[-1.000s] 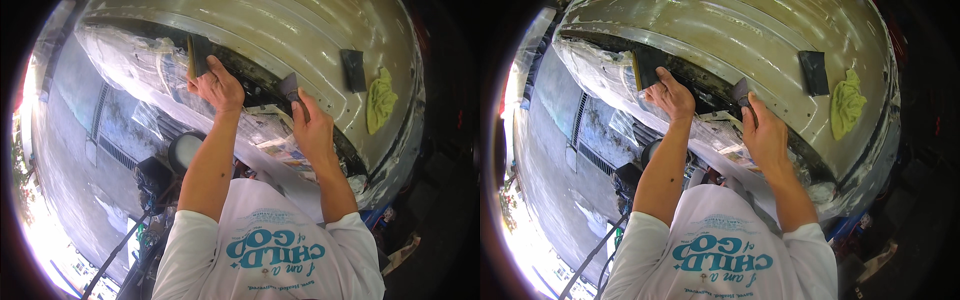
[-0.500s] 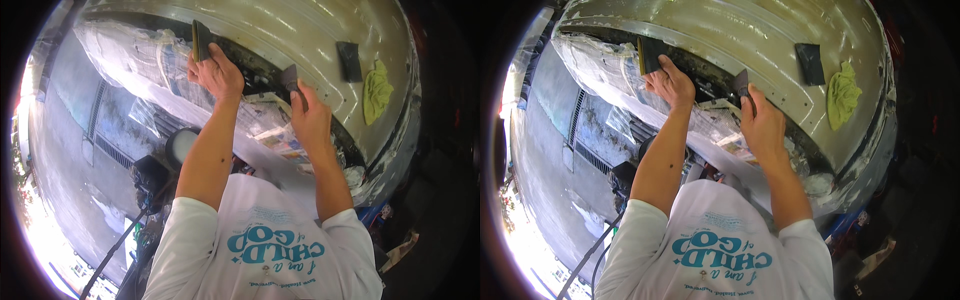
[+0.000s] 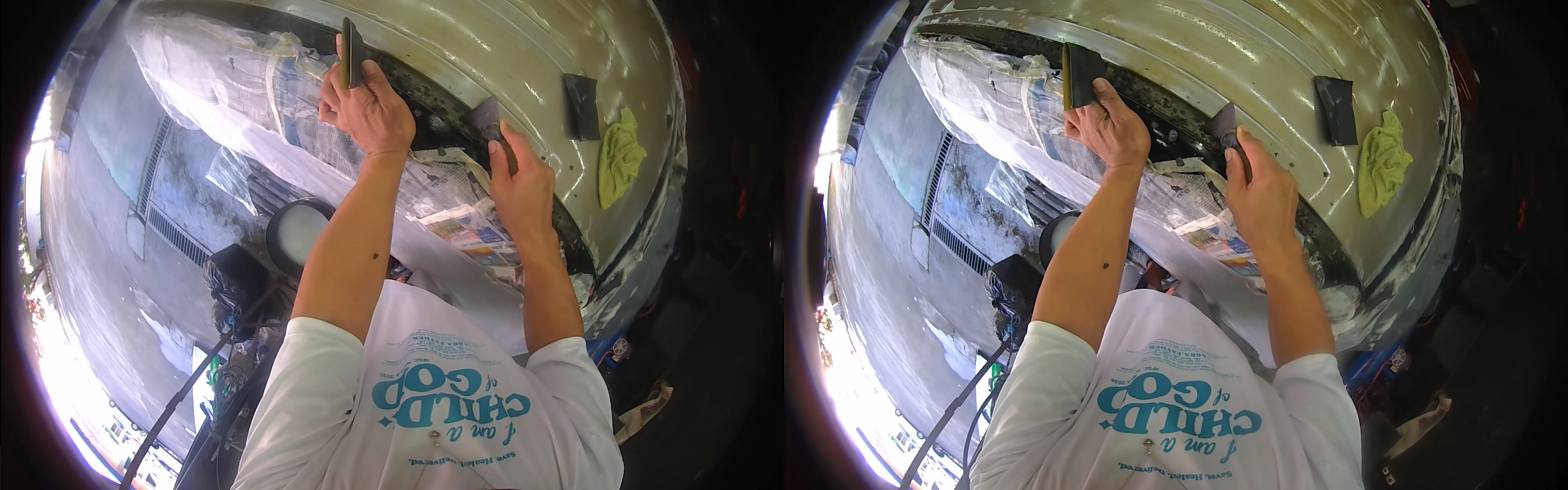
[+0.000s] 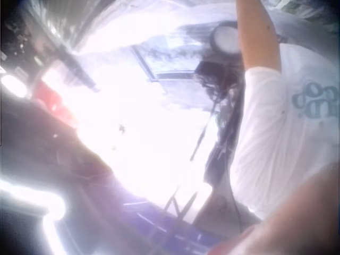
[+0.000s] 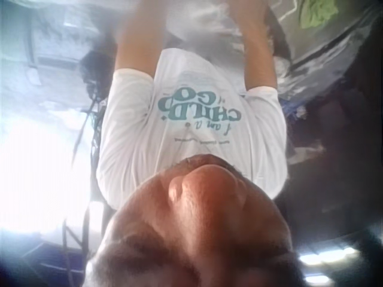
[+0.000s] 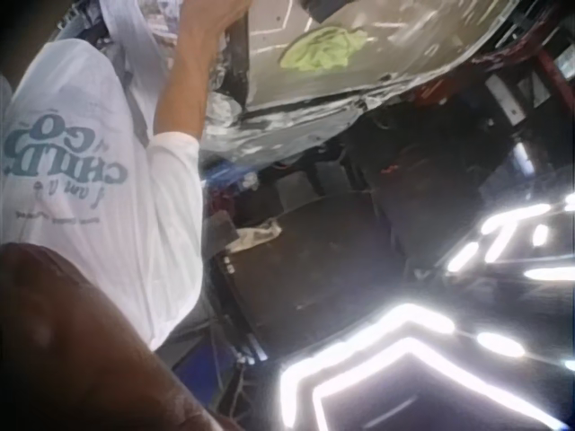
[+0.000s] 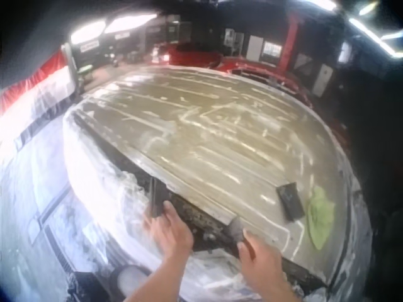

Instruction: The person uses two scrapers to remove paint from the hood of a car. The car is masked with plastic and newspaper. The person repeatedly scrapes the surface, occasionally dipping the scrapers into a bucket of liquid.

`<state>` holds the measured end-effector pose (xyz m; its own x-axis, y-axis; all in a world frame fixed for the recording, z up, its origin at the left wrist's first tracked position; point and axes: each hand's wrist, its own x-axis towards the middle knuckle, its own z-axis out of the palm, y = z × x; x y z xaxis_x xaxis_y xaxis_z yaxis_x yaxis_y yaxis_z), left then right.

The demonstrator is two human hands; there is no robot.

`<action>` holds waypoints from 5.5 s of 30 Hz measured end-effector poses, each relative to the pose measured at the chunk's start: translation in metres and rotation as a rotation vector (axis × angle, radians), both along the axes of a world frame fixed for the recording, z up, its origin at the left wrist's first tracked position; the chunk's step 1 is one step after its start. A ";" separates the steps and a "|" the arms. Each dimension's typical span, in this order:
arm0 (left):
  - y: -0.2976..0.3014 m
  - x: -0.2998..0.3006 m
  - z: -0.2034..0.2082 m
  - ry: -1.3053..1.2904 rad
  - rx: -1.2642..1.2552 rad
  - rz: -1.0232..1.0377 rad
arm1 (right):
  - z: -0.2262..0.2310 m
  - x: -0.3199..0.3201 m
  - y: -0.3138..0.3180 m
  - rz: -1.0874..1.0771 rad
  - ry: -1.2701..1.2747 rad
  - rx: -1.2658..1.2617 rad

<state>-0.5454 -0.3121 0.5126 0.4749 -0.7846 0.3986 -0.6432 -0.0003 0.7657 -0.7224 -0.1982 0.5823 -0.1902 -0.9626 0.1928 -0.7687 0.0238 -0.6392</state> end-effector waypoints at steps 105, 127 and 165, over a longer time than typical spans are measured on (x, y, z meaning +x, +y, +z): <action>-0.004 -0.003 -0.005 0.046 -0.187 0.023 | -0.028 -0.077 0.067 0.155 0.411 -0.241; -0.009 0.003 -0.007 -0.004 -0.148 0.040 | -0.026 -0.034 0.041 0.090 0.500 -0.214; -0.006 -0.002 -0.003 -0.017 0.001 0.078 | -0.019 -0.160 0.175 -0.155 0.081 -0.059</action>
